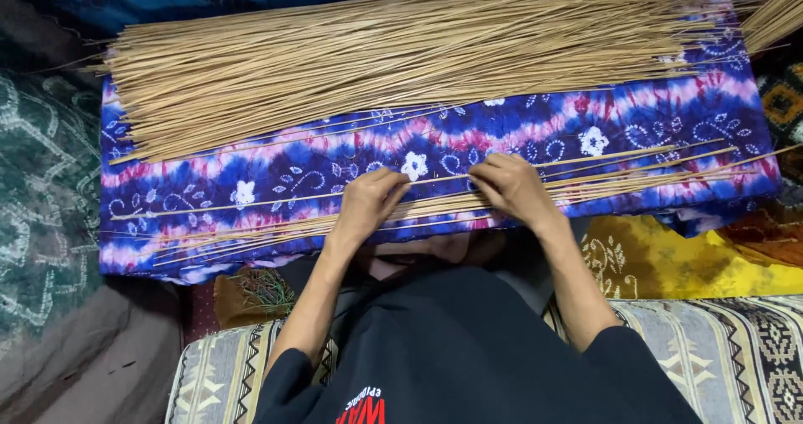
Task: Sorting and aligning thin bamboo sticks on a patterned cloth surface.
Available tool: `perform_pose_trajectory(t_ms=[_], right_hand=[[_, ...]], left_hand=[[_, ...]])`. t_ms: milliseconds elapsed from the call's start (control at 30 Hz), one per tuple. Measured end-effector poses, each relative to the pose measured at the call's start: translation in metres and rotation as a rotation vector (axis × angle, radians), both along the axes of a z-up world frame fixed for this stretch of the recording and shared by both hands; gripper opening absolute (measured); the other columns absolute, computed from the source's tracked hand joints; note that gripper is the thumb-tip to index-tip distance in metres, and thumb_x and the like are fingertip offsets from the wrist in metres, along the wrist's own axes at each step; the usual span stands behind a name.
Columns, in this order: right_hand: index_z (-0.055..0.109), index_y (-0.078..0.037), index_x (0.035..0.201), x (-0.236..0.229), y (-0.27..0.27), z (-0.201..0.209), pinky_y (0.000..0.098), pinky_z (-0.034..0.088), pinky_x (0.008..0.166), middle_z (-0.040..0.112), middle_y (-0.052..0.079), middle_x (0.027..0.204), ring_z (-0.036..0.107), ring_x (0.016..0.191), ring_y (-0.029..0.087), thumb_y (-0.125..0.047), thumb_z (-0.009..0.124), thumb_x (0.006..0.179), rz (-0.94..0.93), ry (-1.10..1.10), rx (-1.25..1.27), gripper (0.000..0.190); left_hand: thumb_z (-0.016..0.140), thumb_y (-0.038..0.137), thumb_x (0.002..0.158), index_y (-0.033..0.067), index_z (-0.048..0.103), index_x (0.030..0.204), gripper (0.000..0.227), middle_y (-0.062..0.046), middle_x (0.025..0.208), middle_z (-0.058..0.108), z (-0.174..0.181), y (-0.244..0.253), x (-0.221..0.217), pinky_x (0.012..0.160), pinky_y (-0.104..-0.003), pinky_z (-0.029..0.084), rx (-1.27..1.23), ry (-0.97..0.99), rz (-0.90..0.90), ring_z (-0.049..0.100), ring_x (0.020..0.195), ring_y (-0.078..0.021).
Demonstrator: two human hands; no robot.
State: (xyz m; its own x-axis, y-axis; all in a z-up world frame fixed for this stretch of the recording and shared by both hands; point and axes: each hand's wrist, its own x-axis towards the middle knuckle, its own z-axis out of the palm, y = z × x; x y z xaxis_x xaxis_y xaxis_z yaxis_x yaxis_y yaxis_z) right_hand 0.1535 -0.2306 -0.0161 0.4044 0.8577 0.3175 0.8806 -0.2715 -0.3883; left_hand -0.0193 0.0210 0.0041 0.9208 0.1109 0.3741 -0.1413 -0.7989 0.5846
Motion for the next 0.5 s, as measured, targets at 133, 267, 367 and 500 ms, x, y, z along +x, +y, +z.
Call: perform_pose_trajectory(t_ms=[133,267,367,500], right_hand=[[0.071,-0.016,0.098,-0.009,0.005,-0.005,0.0378,0.050,0.074,0.061,0.004,0.077,0.068,0.082,0.025,-0.020,0.072,0.096,-0.044,-0.035,-0.027,0.004],[0.069,-0.014,0.097,-0.036,0.038,-0.007,0.0391,0.050,0.072,0.061,0.004,0.080,0.066,0.082,0.027,-0.016,0.070,0.093,0.088,0.002,0.039,0.005],[0.069,-0.013,0.098,-0.039,0.040,0.001,0.0393,0.051,0.073,0.060,0.004,0.080,0.066,0.082,0.027,-0.013,0.071,0.089,0.115,-0.015,0.038,0.009],[0.072,-0.016,0.104,-0.013,0.009,-0.004,0.0400,0.051,0.072,0.061,0.004,0.080,0.066,0.081,0.027,-0.014,0.069,0.095,0.029,0.014,0.011,0.009]], left_hand=[[0.071,0.019,0.096,0.0195,0.074,0.097,0.003,-0.003,0.079,0.070,-0.009,-0.001,-0.004,0.071,-0.037,0.058,0.009,0.043,0.020,0.073,0.079,-0.0277],[0.073,0.018,0.094,0.0177,0.074,0.096,0.002,-0.004,0.077,0.069,-0.016,-0.018,0.007,0.068,-0.036,0.057,0.023,-0.010,-0.019,0.072,0.076,-0.0274],[0.074,0.018,0.094,0.0181,0.074,0.096,0.002,-0.004,0.078,0.069,-0.015,-0.015,0.005,0.069,-0.037,0.057,0.026,-0.014,-0.027,0.073,0.077,-0.0277],[0.071,0.022,0.097,0.0187,0.074,0.098,0.004,-0.004,0.078,0.069,-0.010,0.008,-0.012,0.070,-0.038,0.058,0.019,0.018,0.025,0.073,0.077,-0.0287]])
